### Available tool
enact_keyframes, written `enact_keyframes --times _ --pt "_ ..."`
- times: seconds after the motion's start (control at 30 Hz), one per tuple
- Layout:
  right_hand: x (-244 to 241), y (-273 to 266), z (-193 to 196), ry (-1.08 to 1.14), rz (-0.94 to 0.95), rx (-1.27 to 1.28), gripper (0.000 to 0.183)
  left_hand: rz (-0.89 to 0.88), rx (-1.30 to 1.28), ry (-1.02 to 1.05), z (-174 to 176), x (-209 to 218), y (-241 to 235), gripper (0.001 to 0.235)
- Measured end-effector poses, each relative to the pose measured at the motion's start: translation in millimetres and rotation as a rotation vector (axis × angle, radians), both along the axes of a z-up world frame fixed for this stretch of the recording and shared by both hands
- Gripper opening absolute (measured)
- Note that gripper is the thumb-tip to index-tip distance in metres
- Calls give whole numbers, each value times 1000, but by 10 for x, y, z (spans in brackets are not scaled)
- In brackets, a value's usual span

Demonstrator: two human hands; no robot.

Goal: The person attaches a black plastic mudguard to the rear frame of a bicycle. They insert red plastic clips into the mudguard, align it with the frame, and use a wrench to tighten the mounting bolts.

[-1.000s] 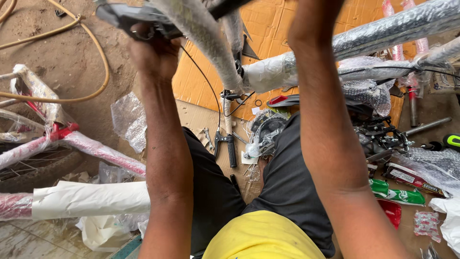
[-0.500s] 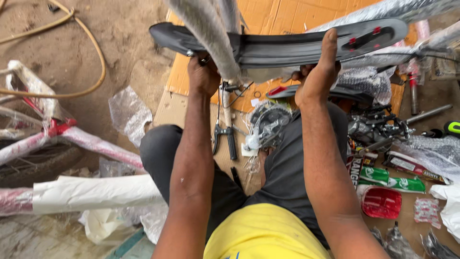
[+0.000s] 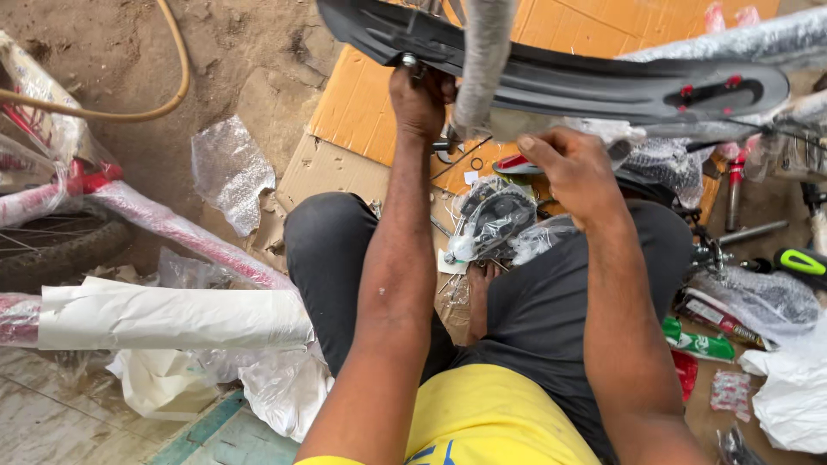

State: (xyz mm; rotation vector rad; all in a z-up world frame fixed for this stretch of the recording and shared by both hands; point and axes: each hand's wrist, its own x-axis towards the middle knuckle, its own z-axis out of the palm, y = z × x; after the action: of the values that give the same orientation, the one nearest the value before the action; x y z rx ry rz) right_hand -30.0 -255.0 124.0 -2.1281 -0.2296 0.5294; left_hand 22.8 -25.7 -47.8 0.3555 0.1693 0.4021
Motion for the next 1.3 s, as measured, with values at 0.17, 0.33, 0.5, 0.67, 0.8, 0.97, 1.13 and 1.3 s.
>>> enact_keyframes --times 0.17,0.33,0.5,0.67,0.8,0.97,1.13,1.3 --pt "-401 349 -332 -345 -10 267 20 149 494 7 66 -97 122 31" --pt "-490 664 -164 -608 89 246 17 69 367 18 101 -80 239 35" --pt "-546 1154 204 -728 368 -315 54 78 329 -2 59 -59 195 33" --pt "-446 1739 -281 -1011 289 -224 74 304 782 -4 -33 -60 196 23" --pt "-324 1778 -558 -887 154 -83 69 224 708 -2 -226 -1 152 29" --pt "-426 1706 -589 -886 183 78 73 164 537 18 -416 -37 -29 37" --pt "-702 1151 -770 -678 298 100 32 70 448 120 -356 102 -23 41" --pt "-630 773 -902 -344 36 237 23 625 1138 141 -467 208 -116 27"
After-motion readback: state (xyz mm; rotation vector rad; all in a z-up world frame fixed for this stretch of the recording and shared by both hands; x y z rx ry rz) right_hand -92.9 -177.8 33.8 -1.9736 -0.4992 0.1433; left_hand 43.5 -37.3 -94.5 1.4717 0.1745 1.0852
